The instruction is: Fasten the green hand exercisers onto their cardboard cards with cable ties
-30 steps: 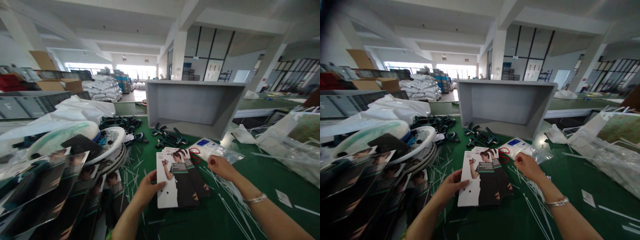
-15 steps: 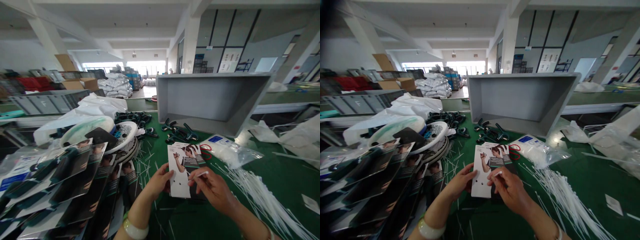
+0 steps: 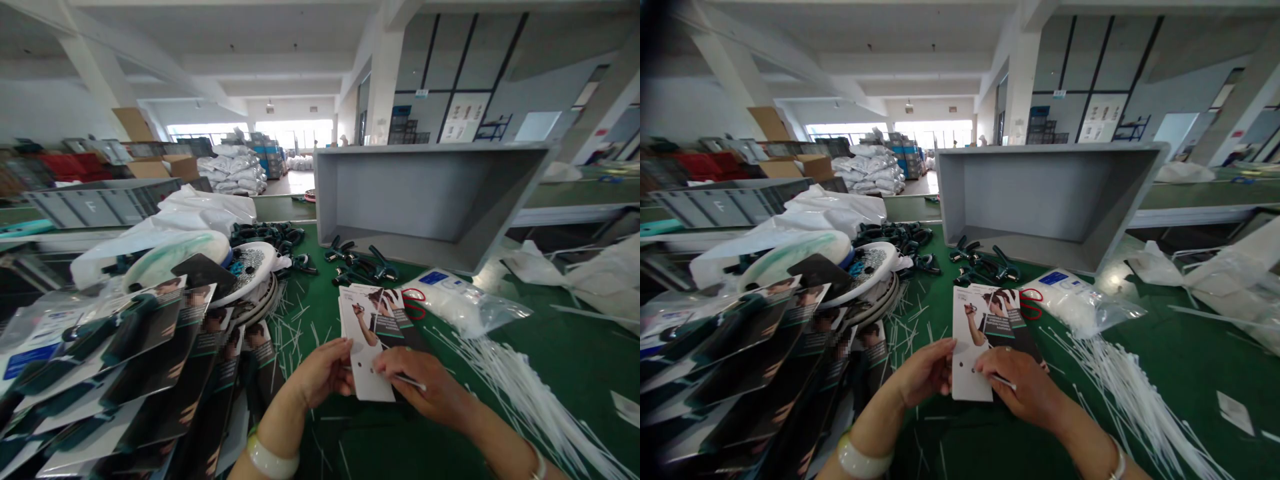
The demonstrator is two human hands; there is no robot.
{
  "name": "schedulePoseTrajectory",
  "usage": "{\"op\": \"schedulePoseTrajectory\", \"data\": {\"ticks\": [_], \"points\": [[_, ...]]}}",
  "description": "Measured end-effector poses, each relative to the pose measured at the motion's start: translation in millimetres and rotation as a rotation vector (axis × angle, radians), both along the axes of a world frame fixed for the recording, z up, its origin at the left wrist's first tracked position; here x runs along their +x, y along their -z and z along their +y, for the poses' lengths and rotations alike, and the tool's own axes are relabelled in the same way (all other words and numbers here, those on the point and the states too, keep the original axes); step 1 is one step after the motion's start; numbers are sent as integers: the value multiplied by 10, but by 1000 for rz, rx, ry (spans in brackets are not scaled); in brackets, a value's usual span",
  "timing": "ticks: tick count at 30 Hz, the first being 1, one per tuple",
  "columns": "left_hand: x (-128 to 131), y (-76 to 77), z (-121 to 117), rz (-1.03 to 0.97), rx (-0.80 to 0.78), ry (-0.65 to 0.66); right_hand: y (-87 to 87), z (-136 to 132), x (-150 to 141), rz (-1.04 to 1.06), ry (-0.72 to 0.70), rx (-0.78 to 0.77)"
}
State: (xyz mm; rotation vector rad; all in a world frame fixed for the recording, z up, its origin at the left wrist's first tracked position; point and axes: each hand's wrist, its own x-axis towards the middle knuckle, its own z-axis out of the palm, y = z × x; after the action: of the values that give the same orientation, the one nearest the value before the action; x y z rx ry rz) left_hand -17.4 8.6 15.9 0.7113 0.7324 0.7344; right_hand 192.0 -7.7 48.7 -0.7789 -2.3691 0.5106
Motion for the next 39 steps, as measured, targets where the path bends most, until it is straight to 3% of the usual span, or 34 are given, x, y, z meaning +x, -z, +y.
{"op": "schedulePoseTrajectory", "data": {"ticks": [4,8,11,14,17,21,23,25,28,30,34,39], "points": [[38,-4,-37,42,70,128,44,35,85,-5,-40,60],[72,-46,-48,74,93,37,-23,-56,204,-178,16,125],[116,-85,-50,84,93,-8,-35,-258,213,-321,144,248],[170,-157,-81,95,113,-12,70,-448,116,-362,347,402],[150,-285,-141,109,173,85,214,-503,25,-305,519,484],[27,-458,-208,192,282,208,266,-420,52,-127,586,443],[32,-489,-222,270,344,128,231,-379,88,-41,629,405],[127,-472,-220,312,398,-31,181,-354,104,21,662,363],[380,-409,-175,268,459,-257,102,-332,85,78,687,283],[551,-382,-123,193,505,-338,54,-319,61,120,699,230],[759,-398,-28,40,535,-346,-16,-295,49,195,734,131],[795,-402,-6,-40,419,-356,-40,-283,97,245,794,39]]}}
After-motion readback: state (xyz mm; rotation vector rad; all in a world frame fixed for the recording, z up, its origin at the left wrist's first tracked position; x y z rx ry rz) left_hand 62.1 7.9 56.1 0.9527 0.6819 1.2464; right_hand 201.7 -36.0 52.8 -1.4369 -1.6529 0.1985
